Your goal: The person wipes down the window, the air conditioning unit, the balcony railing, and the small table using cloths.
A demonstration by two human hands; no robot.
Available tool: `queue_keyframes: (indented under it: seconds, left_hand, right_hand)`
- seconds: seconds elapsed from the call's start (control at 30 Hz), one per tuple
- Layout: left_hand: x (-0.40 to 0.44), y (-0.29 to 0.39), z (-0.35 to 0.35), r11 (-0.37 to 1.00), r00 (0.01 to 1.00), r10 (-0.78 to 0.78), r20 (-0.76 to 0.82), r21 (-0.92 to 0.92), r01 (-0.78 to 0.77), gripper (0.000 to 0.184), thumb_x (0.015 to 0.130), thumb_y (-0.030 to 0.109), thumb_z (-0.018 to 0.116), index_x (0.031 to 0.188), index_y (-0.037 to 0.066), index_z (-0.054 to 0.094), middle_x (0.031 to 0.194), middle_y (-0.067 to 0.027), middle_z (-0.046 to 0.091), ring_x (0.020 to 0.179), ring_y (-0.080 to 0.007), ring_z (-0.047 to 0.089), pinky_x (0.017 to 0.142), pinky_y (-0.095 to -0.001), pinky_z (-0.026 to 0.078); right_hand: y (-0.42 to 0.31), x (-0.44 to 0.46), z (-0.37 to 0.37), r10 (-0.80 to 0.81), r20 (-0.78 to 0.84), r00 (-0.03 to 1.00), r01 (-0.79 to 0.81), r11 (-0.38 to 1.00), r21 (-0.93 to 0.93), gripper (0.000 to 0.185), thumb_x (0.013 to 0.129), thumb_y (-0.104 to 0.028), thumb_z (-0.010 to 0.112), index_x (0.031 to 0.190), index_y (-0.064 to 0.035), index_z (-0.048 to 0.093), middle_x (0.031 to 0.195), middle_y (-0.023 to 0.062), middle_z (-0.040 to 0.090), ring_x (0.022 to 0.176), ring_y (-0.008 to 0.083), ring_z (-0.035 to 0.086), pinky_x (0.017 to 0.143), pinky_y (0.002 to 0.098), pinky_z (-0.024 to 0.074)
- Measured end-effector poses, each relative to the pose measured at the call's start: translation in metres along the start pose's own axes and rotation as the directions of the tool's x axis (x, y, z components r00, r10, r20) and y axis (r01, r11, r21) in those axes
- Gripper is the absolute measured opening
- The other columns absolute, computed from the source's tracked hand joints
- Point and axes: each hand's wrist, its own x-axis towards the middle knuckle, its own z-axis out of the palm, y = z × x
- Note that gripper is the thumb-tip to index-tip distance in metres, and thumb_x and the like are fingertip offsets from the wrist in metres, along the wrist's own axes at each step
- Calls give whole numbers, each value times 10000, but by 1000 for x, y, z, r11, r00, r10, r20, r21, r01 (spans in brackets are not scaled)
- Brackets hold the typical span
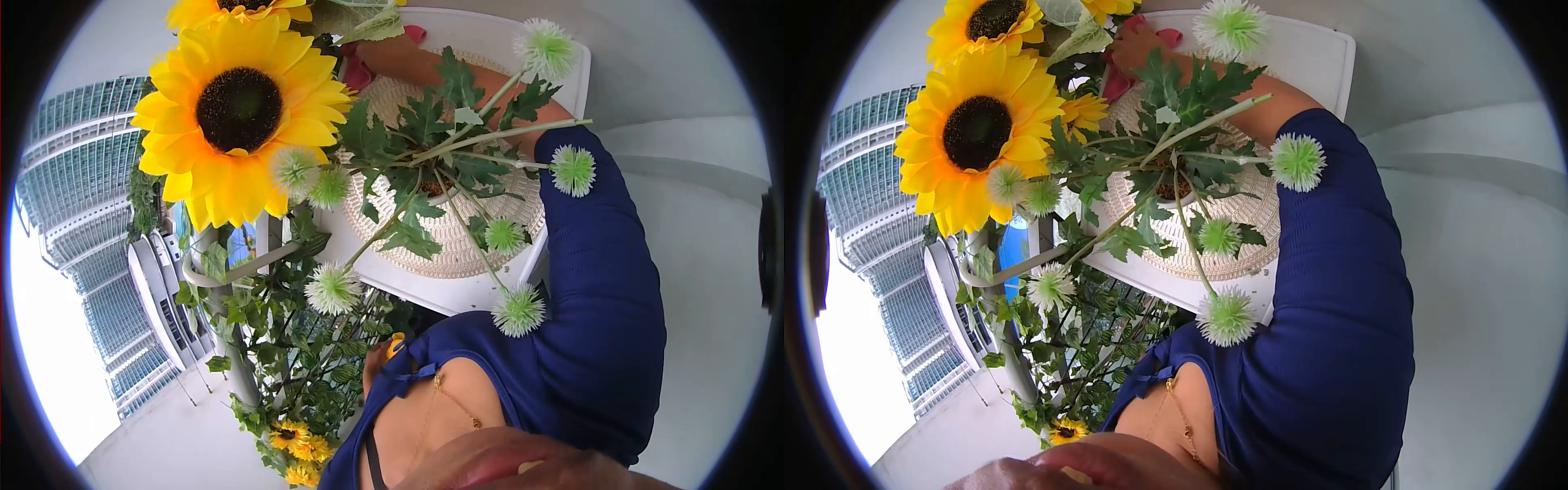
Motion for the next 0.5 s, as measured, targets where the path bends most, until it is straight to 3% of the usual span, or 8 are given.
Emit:
queue_keyframes:
  seconds: [0.07, 0.13, 0.2, 0.27, 0.3, 0.37, 0.5]
  left_hand:
    - [12, 4, -2, 1000, 1000, 16, -4, 16, -16, 384, 866, 336, 646, 1004, -21, 677, 763, -36, 663, 615, -135, 590, 582, -279, 477]
    - [29, 3, -7, 999, 999, 36, -10, 27, -35, 382, 866, 333, 646, 1007, -21, 676, 762, -34, 662, 613, -135, 589, 582, -279, 476]
    - [46, 5, -15, 996, 997, 76, -17, 40, -75, 380, 866, 330, 646, 1010, -21, 675, 762, -31, 662, 611, -134, 588, 581, -278, 476]
    - [64, 8, -20, 994, 995, 99, -27, 58, -97, 378, 867, 327, 645, 1013, -20, 675, 761, -28, 662, 609, -134, 587, 580, -277, 475]
    - [60, 16, -19, 972, 995, 72, -75, 227, -53, 347, 850, 241, 649, 1075, -23, 651, 868, -44, 668, 716, -123, 604, 626, -257, 472]
    - [50, 25, -14, 979, 995, 86, -41, 189, -77, 348, 847, 233, 649, 1081, -24, 647, 877, -46, 666, 727, -122, 603, 632, -255, 472]
    - [51, 36, -24, 983, 994, 101, 47, 148, -107, 350, 841, 218, 650, 1093, -25, 640, 895, -49, 662, 750, -121, 600, 644, -252, 470]
  right_hand:
    - [-3, 2, 32, -32, 11, 999, 32, 999, -20, 240, 761, -202, 643, 991, -139, 670, 1071, 29, 601, 992, 178, 549, 837, 326, 457]
    - [-6, 0, 7, -82, -26, 996, 78, 990, -115, 227, 783, -197, 615, 994, -134, 670, 1047, 32, 605, 990, 190, 557, 840, 333, 462]
    - [-21, -2, -121, -128, -109, 986, 97, 964, -249, 210, 824, -189, 560, 992, -125, 669, 996, 38, 611, 980, 213, 572, 844, 346, 471]
    - [-9, 7, -98, -138, -103, 985, 115, 973, -202, 195, 804, -178, 577, 967, -119, 667, 983, 55, 616, 967, 225, 579, 830, 353, 475]
    - [2, 11, -83, -142, -99, 985, 123, 977, -176, 187, 795, -172, 585, 954, -116, 666, 976, 64, 619, 960, 231, 583, 823, 356, 477]
    - [22, 4, -67, -157, -91, 983, 141, 976, -164, 173, 775, -160, 601, 929, -110, 664, 963, 81, 624, 947, 243, 590, 809, 363, 482]
    - [76, -69, -152, -151, -94, 984, 135, 978, -160, 149, 737, -137, 634, 879, -98, 660, 937, 116, 633, 921, 268, 605, 780, 376, 491]
